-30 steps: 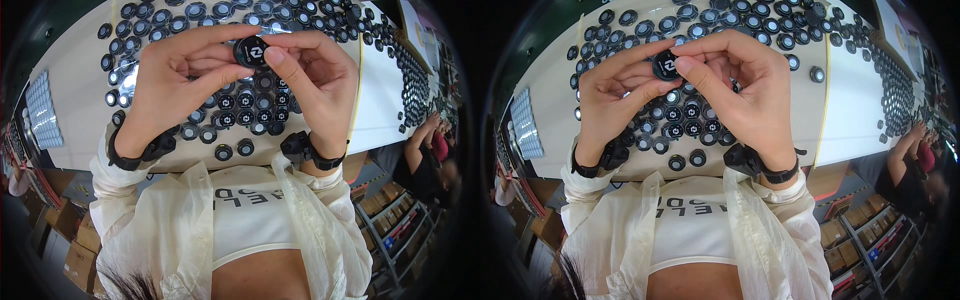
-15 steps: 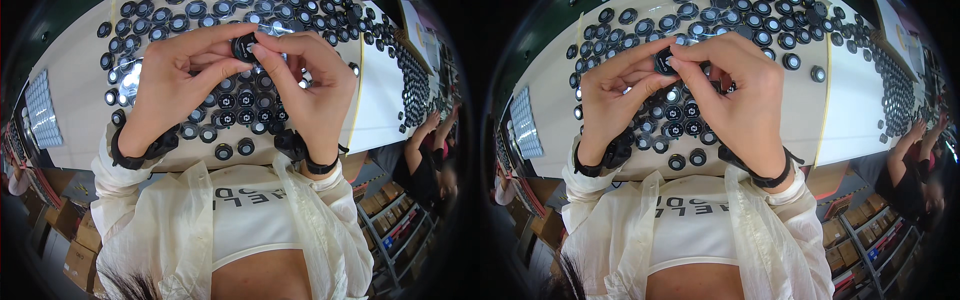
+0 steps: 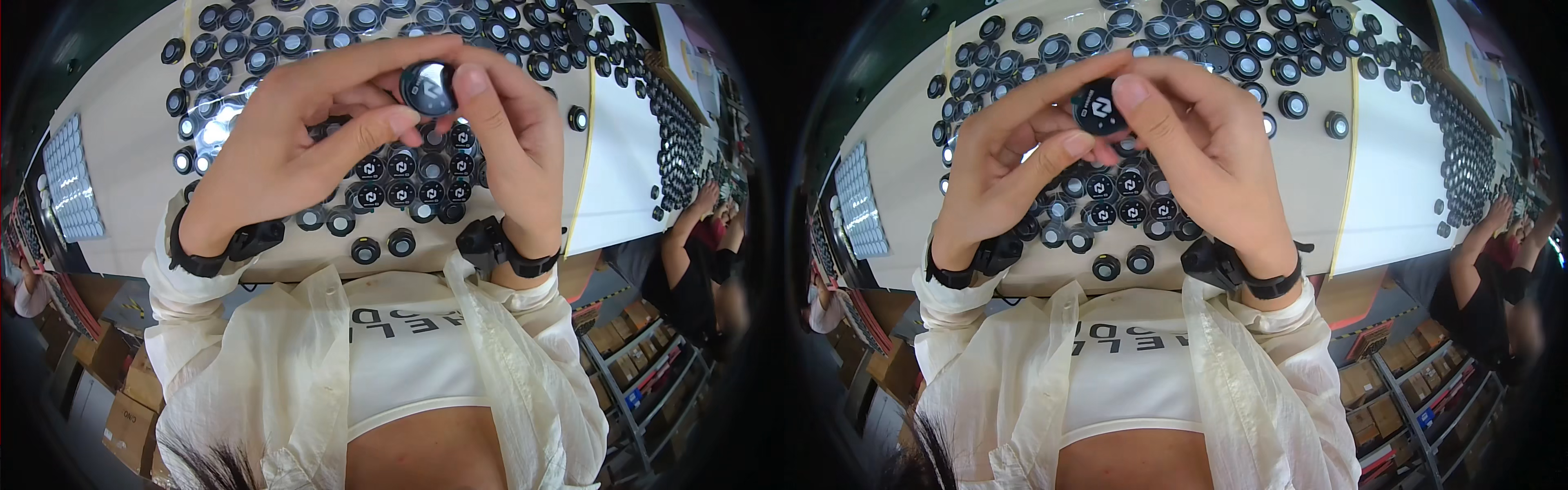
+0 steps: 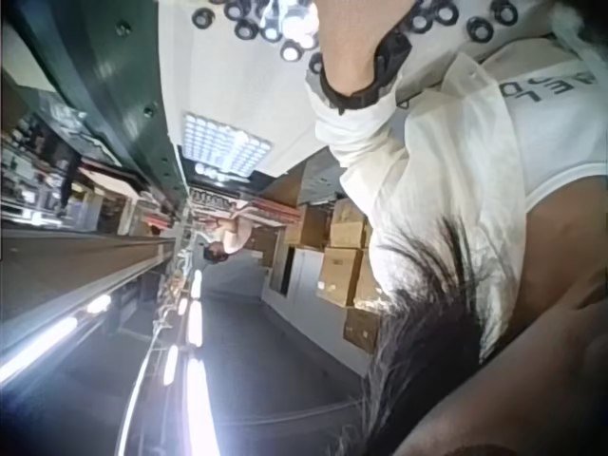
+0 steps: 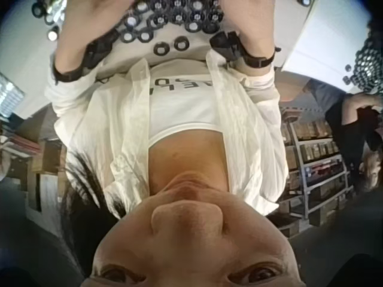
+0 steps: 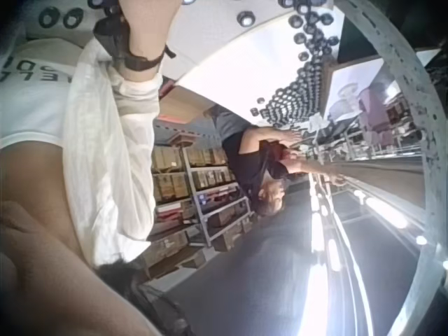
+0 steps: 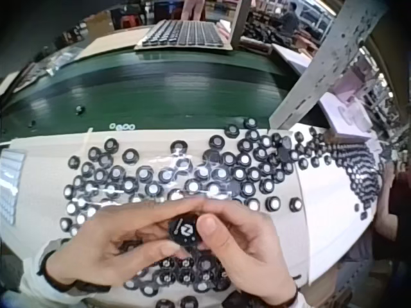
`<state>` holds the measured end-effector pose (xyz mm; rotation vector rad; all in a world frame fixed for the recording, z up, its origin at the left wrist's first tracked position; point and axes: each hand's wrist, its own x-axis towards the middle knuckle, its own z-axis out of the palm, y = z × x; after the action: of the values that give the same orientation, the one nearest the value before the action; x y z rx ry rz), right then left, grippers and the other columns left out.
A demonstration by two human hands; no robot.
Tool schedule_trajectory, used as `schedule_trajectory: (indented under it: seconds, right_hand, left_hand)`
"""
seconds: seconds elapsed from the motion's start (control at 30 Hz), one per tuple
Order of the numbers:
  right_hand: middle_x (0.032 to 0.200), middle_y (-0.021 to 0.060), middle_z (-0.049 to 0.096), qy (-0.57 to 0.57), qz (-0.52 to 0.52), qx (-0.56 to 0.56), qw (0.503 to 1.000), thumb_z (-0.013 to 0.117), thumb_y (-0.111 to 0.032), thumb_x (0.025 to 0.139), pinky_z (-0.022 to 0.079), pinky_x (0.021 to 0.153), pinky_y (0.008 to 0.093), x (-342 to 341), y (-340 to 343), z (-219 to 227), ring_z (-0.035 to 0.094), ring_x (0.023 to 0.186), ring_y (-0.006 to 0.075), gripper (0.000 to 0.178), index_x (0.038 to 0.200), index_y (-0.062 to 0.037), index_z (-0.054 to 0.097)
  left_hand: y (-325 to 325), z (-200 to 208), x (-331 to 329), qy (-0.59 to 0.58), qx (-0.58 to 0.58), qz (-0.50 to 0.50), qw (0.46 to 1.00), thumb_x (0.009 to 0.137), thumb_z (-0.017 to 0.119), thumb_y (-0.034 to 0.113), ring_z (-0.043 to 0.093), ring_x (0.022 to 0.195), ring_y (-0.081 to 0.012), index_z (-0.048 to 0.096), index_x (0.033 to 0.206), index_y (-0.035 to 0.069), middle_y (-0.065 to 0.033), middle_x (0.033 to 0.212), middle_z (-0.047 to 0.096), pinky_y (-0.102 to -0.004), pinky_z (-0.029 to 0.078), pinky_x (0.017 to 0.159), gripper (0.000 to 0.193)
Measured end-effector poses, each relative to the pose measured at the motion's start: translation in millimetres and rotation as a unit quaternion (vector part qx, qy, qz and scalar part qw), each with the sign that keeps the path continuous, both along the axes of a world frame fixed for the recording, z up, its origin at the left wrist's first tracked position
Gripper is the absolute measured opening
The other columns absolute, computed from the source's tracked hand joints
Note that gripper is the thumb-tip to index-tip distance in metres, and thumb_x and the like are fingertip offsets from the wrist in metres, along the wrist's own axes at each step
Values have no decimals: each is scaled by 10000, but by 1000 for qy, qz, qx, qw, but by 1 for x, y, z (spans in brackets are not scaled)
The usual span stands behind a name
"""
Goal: Arrange and inspect small circular electronic components on an assembly tray.
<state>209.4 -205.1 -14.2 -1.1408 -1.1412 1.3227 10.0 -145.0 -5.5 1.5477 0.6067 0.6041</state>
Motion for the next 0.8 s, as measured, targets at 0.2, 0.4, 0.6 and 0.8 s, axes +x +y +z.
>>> schedule_trajectory:
  seconds: [0.2, 0.4, 0.6, 0.8]
  right_hand:
    - [1023, 105, 715, 95, -22, -37, 995, 681, -87, 942, 536, 750, 225, 3, -4, 2, 658, 875, 107, 279, 1188, 43, 657]
    - [998, 128, 722, 189, -55, -30, 980, 707, -22, 901, 583, 748, 243, -7, -6, -1, 695, 824, 138, 322, 1202, 64, 632]
    - [983, 161, 724, 89, -67, 0, 994, 709, -5, 890, 596, 721, 247, -6, -8, -1, 710, 802, 157, 305, 1174, 81, 635]
    - [940, 166, 725, 54, -93, 1, 994, 705, -5, 891, 603, 667, 257, -11, -7, -1, 712, 742, 161, 260, 1128, 86, 646]
  left_hand:
    - [-11, 3, 5, -11, -53, 44, 998, 981, 556, 69, 663, 954, -155, 521, 1392, -19, -150, 1219, 634, -286, 518, 894, 422]
    - [-11, -7, 13, -46, 1, 86, 995, 896, 663, -43, 677, 990, -166, 544, 1358, -40, -149, 1156, 666, -272, 558, 856, 478]
    - [-13, -4, 14, -62, -44, 107, 991, 893, 677, -36, 680, 908, -134, 606, 1294, -47, -128, 1048, 714, -256, 570, 827, 407]
    - [-13, -2, 14, -48, -96, 115, 988, 894, 682, -19, 680, 866, -114, 609, 1297, -38, -73, 966, 708, -239, 571, 809, 411]
